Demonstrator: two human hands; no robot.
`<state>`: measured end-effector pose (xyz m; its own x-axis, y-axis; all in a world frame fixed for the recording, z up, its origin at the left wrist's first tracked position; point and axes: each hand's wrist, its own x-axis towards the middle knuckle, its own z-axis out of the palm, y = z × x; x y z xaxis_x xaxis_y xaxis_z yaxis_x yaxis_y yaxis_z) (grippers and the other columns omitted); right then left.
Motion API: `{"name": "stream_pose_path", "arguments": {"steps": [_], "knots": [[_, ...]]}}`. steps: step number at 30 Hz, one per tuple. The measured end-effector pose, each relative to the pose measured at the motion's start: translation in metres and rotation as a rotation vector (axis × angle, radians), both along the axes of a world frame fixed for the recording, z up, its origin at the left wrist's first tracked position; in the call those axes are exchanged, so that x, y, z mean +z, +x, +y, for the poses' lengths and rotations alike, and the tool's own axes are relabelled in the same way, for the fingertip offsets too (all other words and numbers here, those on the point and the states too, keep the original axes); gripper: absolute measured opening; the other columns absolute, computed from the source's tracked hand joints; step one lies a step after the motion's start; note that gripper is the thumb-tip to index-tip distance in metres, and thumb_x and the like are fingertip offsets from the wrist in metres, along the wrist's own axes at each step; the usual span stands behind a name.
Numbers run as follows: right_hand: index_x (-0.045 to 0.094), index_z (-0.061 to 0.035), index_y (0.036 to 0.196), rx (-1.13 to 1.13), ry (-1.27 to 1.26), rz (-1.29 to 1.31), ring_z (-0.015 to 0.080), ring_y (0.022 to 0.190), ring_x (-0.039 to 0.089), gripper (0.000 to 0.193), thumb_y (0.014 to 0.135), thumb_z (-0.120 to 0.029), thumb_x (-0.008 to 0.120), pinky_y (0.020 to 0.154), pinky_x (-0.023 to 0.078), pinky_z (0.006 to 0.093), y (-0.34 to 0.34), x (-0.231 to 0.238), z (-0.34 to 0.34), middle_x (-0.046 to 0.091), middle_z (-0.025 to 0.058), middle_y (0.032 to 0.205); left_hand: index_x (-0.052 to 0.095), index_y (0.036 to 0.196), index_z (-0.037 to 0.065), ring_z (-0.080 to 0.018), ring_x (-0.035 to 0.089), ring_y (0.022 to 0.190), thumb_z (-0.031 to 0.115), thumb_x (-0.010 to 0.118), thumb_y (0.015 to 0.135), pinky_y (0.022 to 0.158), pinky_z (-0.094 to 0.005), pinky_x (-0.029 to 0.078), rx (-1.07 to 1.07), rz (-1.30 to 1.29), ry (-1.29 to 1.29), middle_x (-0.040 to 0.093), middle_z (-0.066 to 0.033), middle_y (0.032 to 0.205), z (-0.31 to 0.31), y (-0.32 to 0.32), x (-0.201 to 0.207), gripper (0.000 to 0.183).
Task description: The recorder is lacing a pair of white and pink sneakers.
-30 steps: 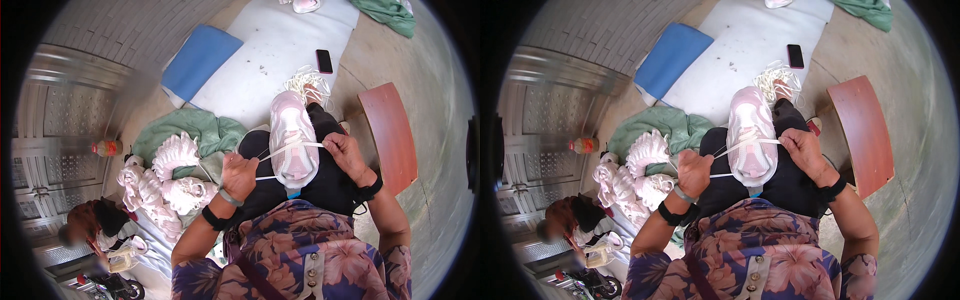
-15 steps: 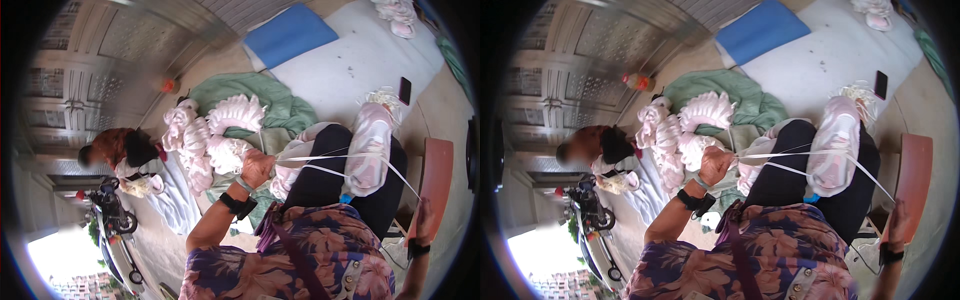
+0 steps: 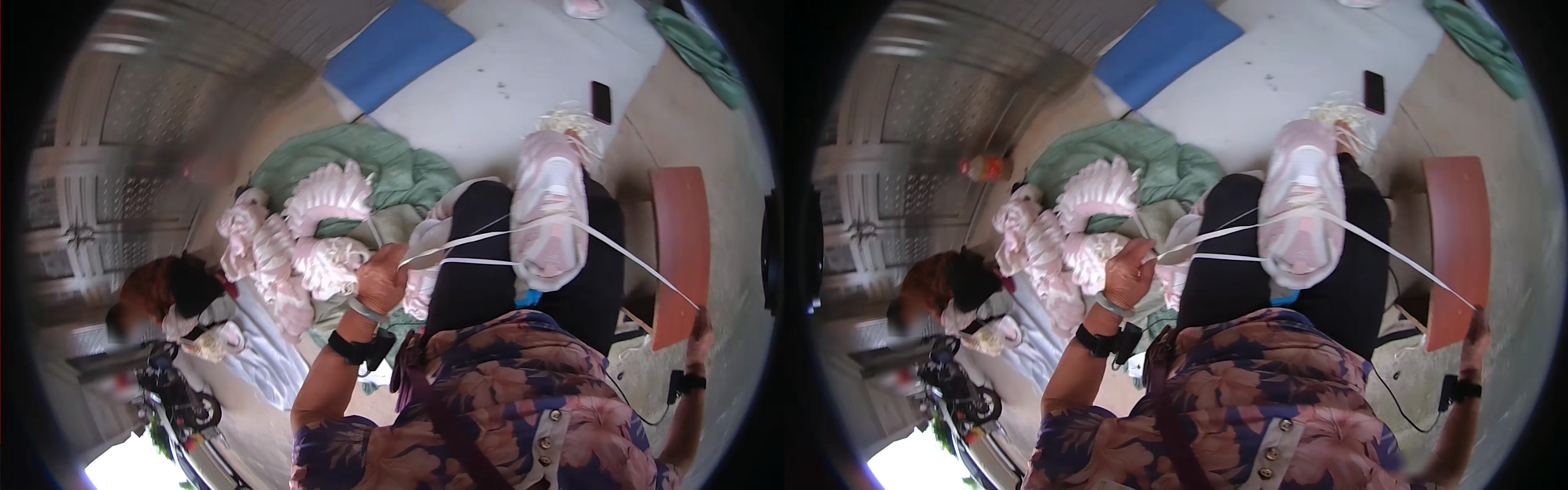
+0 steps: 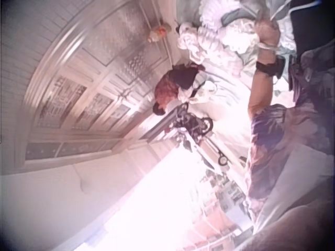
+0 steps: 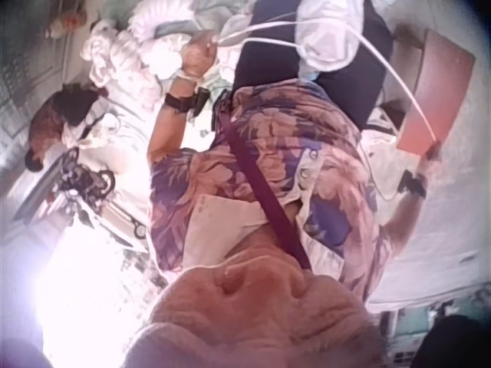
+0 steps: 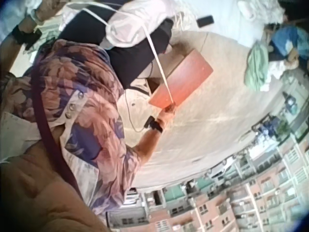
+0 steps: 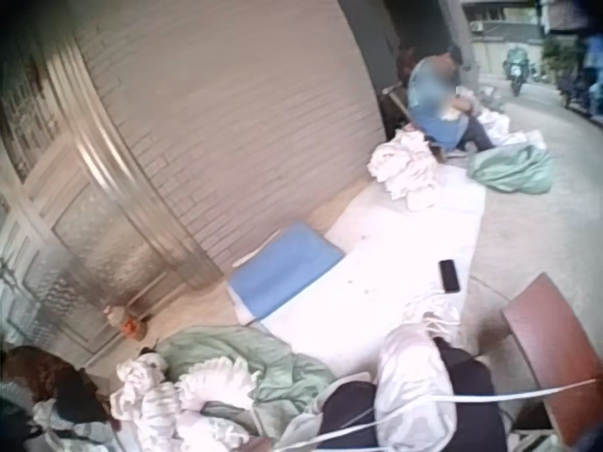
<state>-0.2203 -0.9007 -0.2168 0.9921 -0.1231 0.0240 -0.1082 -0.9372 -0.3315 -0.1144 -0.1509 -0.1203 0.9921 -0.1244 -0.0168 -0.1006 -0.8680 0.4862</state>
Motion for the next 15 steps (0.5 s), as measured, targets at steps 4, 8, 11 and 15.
{"name": "stream_pose_path", "arguments": {"steps": [4, 8, 11, 15], "knots": [[0.054, -0.0023, 0.114, -0.099, 0.287, -0.119, 0.023, 0.088, 0.056, 0.027, 0.095, -0.019, 0.047, 0.079, 0.045, 0.0307, -0.002, -0.007, 0.006, 0.059, 0.015, 0.099, 0.055, 0.112, 0.003, -0.0331, 0.06, 0.095, 0.004, 0.057, 0.076, 0.076, -0.04, 0.051, -0.243, -0.161, -0.189, 0.059, -0.0196, 0.109, -0.105, 0.037, 0.017, 0.036], [0.054, -0.011, 0.113, -0.115, 0.021, -0.113, 0.0208, 0.072, 0.055, 0.02, 0.093, -0.011, 0.049, 0.067, 0.047, 0.0305, -0.009, 0.002, -0.002, 0.06, 0.0116, 0.088, 0.055, 0.11, 0.003, -0.0327, 0.061, 0.09, 0.006, 0.055, 0.078, 0.073, -0.0405, 0.05, -0.293, -0.105, -0.191, 0.061, -0.0186, 0.102, -0.144, 0.056, 0.006, 0.033], [0.054, -0.0111, 0.113, -0.033, -0.014, -0.192, 0.0193, 0.068, 0.054, 0.022, 0.092, -0.007, 0.049, 0.061, 0.046, 0.0303, -0.013, 0.008, 0.006, 0.06, 0.0116, 0.084, 0.057, 0.098, 0.004, -0.034, 0.06, 0.072, 0.007, 0.053, 0.08, 0.06, -0.0418, 0.048, -0.266, -0.03, -0.141, 0.061, -0.0157, 0.079, -0.142, 0.055, 0.0, 0.019], [0.055, -0.0104, 0.111, -0.06, 0.009, -0.171, 0.0192, 0.067, 0.054, 0.021, 0.092, -0.006, 0.049, 0.06, 0.047, 0.0309, -0.018, 0.006, 0.008, 0.059, 0.0116, 0.084, 0.059, 0.093, 0.004, -0.0343, 0.06, 0.067, 0.006, 0.053, 0.081, 0.057, -0.0415, 0.047, -0.294, -0.044, -0.341, 0.06, -0.0169, 0.073, -0.111, 0.043, 0.01, 0.013]]}}
